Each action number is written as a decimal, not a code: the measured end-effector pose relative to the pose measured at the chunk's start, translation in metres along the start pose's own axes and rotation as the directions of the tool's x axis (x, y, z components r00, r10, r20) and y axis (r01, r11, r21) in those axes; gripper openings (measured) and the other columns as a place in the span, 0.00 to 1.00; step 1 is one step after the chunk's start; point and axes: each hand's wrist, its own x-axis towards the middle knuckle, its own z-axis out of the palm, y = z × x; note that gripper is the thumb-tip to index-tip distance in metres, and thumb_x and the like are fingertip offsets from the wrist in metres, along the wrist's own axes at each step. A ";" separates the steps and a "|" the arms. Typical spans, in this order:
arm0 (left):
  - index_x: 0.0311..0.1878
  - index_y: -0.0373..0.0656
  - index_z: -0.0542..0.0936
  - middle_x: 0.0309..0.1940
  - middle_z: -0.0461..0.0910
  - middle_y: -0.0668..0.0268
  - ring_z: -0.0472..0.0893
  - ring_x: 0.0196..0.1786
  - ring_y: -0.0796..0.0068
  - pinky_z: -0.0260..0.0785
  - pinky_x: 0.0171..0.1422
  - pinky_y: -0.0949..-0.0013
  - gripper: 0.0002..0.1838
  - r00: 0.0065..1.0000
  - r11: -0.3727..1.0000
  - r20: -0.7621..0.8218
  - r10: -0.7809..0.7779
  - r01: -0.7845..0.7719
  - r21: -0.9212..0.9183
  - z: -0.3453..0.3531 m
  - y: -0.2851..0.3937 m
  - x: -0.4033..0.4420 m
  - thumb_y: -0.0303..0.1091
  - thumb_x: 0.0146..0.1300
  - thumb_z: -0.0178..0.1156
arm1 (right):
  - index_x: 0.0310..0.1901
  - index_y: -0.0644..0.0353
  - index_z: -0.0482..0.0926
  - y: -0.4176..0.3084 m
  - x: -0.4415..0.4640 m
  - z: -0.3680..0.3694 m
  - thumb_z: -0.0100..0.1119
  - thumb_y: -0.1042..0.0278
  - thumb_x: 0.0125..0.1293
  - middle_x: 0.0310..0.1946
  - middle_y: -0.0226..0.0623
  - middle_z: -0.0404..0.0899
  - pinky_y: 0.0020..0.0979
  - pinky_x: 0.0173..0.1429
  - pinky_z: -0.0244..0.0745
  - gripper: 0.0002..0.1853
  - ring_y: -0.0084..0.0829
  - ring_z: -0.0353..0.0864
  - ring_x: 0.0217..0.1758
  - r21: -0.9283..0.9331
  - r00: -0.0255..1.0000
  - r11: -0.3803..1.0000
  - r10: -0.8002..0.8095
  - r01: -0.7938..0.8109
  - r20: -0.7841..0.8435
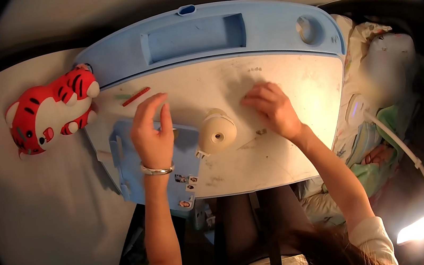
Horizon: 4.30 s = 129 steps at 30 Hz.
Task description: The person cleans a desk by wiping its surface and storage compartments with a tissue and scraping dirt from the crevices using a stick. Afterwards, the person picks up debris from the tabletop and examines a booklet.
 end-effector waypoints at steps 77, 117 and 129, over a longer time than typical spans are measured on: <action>0.39 0.41 0.80 0.35 0.82 0.65 0.79 0.29 0.69 0.71 0.31 0.72 0.14 0.958 0.964 0.154 0.243 -0.222 -0.144 0.013 0.110 -0.047 0.20 0.48 0.69 | 0.34 0.65 0.82 -0.080 -0.014 -0.065 0.63 0.85 0.54 0.32 0.36 0.85 0.25 0.42 0.78 0.07 0.26 0.84 0.35 0.735 0.857 0.571 0.514 -0.367 0.029; 0.46 0.43 0.83 0.44 0.80 0.66 0.76 0.48 0.62 0.69 0.53 0.63 0.20 0.926 0.920 0.199 0.322 -0.356 0.165 0.074 0.002 0.067 0.27 0.47 0.71 | 0.29 0.60 0.75 -0.007 0.061 0.041 0.64 0.83 0.46 0.30 0.35 0.80 0.32 0.31 0.74 0.10 0.35 0.76 0.29 0.103 0.547 0.863 0.400 -0.494 -0.736; 0.46 0.43 0.83 0.43 0.79 0.65 0.76 0.47 0.61 0.68 0.53 0.60 0.19 0.921 0.920 0.208 0.328 -0.362 0.150 0.075 0.000 0.068 0.30 0.47 0.71 | 0.29 0.61 0.72 -0.009 0.077 0.062 0.61 0.80 0.46 0.27 0.37 0.74 0.36 0.32 0.73 0.09 0.38 0.74 0.31 0.073 0.662 0.903 0.362 -0.423 -0.656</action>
